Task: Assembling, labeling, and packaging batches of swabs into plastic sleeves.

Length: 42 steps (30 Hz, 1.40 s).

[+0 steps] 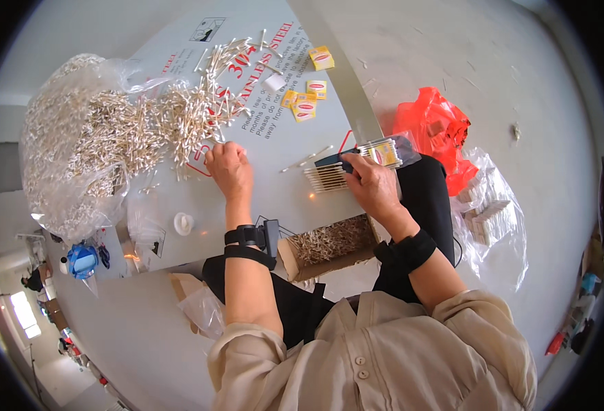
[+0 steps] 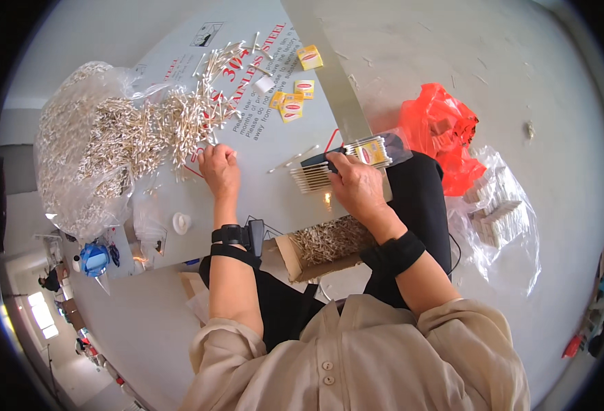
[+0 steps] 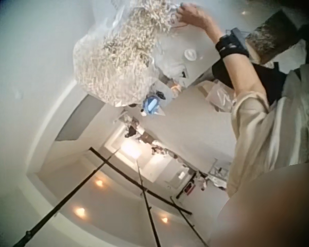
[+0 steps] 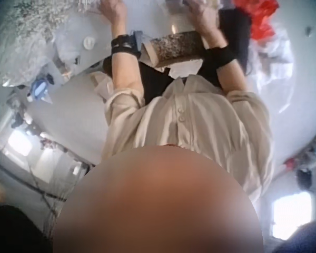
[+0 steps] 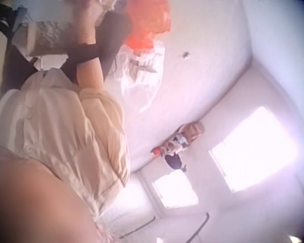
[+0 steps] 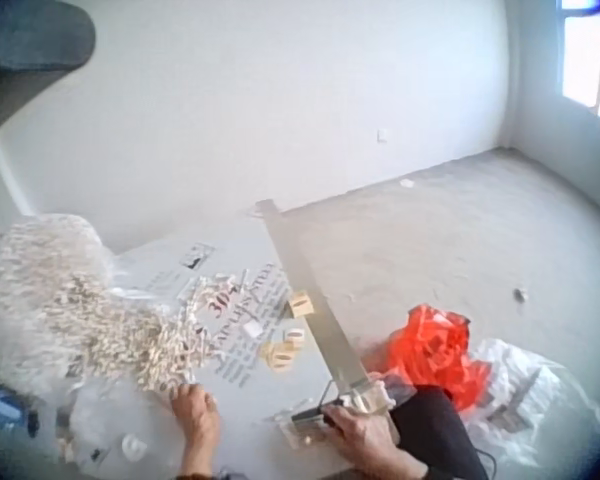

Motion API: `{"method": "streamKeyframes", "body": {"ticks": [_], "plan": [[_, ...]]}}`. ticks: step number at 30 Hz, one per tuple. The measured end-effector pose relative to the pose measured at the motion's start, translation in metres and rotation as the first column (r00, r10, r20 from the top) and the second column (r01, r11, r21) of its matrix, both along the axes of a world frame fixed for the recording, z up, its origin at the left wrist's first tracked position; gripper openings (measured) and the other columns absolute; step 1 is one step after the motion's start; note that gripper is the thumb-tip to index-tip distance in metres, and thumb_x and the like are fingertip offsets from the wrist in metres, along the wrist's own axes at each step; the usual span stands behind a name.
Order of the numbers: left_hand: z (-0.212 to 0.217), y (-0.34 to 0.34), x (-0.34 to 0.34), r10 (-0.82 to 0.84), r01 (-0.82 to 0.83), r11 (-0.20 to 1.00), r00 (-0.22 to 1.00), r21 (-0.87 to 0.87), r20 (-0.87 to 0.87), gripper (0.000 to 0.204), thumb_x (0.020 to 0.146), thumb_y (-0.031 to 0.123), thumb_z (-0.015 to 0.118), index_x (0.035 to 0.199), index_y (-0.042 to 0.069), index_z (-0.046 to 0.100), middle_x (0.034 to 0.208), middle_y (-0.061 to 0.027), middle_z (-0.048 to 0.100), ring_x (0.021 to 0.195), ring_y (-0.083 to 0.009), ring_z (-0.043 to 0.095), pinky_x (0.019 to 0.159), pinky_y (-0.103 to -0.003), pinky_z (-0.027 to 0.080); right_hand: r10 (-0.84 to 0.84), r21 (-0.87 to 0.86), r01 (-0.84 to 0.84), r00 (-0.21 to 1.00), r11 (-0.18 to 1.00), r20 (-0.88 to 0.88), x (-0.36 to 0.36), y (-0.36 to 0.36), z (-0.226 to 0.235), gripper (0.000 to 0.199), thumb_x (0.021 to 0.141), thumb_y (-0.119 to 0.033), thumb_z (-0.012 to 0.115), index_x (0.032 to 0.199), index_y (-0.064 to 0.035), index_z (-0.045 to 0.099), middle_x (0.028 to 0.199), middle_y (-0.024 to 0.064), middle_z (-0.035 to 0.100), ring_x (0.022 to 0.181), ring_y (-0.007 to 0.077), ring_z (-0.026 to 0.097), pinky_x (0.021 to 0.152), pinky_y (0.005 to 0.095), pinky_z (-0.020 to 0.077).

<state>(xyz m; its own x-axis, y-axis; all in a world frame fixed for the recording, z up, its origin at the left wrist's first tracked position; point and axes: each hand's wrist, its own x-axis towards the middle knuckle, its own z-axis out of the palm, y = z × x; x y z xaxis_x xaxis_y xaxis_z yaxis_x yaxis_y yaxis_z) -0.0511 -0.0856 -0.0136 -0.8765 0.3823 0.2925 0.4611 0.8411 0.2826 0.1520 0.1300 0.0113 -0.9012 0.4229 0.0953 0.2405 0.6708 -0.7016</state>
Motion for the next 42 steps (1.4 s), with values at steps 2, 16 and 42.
{"method": "streamKeyframes", "body": {"ticks": [2, 16, 42], "plan": [[0.004, 0.02, 0.009, 0.104, -0.099, 0.994, 0.987, 0.048, -0.12, 0.023, 0.072, 0.004, 0.073, 0.091, 0.012, 0.062, 0.096, -0.0081, 0.059, 0.103, -0.0324, 0.052, 0.084, -0.049, 0.043, -0.004, -0.009, 0.004, 1.0, 1.0, -0.006, 0.002, 0.002, -0.001, 0.029, 0.081, -0.013, 0.067, 0.11, -0.0095, 0.064, 0.091, 0.0128, 0.069, 0.078, 0.0354, 0.066, 0.067, 0.0437, 0.0536], [-0.006, 0.019, 0.001, -0.058, 0.054, 0.992, 0.998, 0.111, 0.03, 0.013, 0.069, 0.008, 0.074, 0.072, 0.01, 0.062, 0.077, -0.0059, 0.058, 0.082, -0.0312, 0.054, 0.079, -0.044, 0.043, -0.011, -0.063, 0.008, 0.999, 0.998, -0.045, 0.004, 0.004, -0.002, 0.025, 0.083, -0.01, 0.063, 0.107, -0.0059, 0.064, 0.094, 0.0155, 0.069, 0.08, 0.0376, 0.066, 0.069, 0.045, 0.0533], [-0.003, 0.096, 0.101, -0.415, -0.103, 0.515, 0.839, 0.851, 0.353, 0.046, 0.103, 0.033, 0.045, 0.135, 0.0, 0.048, 0.123, -0.0149, 0.058, 0.109, -0.0223, 0.057, 0.099, -0.036, 0.042, -0.183, -0.737, -0.159, 0.915, 0.656, -0.359, -0.037, -0.012, -0.031, 0.044, 0.106, -0.025, 0.043, 0.139, 0.0032, 0.047, 0.14, 0.0123, 0.051, 0.13, 0.0201, 0.048, 0.11, 0.0323, 0.0373]]}}
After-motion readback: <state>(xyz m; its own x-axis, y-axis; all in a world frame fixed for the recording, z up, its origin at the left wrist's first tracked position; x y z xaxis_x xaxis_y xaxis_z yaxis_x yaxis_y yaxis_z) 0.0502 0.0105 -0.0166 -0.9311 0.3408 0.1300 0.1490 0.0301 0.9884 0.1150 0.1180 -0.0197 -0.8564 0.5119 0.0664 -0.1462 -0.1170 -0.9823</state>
